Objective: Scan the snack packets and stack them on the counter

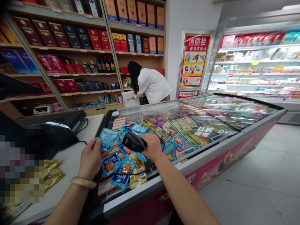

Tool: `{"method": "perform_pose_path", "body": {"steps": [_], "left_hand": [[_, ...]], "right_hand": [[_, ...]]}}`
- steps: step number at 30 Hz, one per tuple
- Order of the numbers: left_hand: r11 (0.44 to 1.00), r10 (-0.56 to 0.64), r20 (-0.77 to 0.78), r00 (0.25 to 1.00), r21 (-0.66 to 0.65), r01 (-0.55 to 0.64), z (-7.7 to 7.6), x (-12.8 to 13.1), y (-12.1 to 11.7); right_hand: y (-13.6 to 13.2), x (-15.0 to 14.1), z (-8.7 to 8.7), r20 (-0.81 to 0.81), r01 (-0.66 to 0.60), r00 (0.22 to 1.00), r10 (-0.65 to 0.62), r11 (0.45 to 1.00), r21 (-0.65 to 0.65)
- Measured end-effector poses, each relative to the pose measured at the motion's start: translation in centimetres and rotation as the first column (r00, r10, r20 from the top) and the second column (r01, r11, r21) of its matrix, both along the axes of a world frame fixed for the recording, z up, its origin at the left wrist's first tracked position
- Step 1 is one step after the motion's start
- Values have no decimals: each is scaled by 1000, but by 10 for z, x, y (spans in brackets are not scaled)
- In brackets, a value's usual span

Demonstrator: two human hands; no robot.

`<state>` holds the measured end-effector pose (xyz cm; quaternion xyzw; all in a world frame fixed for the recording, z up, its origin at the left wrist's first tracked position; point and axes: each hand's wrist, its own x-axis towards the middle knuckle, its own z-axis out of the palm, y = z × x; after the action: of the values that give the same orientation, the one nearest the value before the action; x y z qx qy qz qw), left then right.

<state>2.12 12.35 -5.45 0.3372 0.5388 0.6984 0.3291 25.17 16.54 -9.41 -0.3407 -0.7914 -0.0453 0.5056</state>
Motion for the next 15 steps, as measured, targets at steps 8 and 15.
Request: {"method": "perform_pose_path", "body": {"steps": [8,15], "left_hand": [[982,189,-580,792,105,-157,-10,4,-5],[960,276,-568,775,195,-199,-15,8,-7]], "right_hand": [[2,2,-1,61,-1,998,3,1000,-19],[1,0,0,99,-28,995,29,999,-17]]}}
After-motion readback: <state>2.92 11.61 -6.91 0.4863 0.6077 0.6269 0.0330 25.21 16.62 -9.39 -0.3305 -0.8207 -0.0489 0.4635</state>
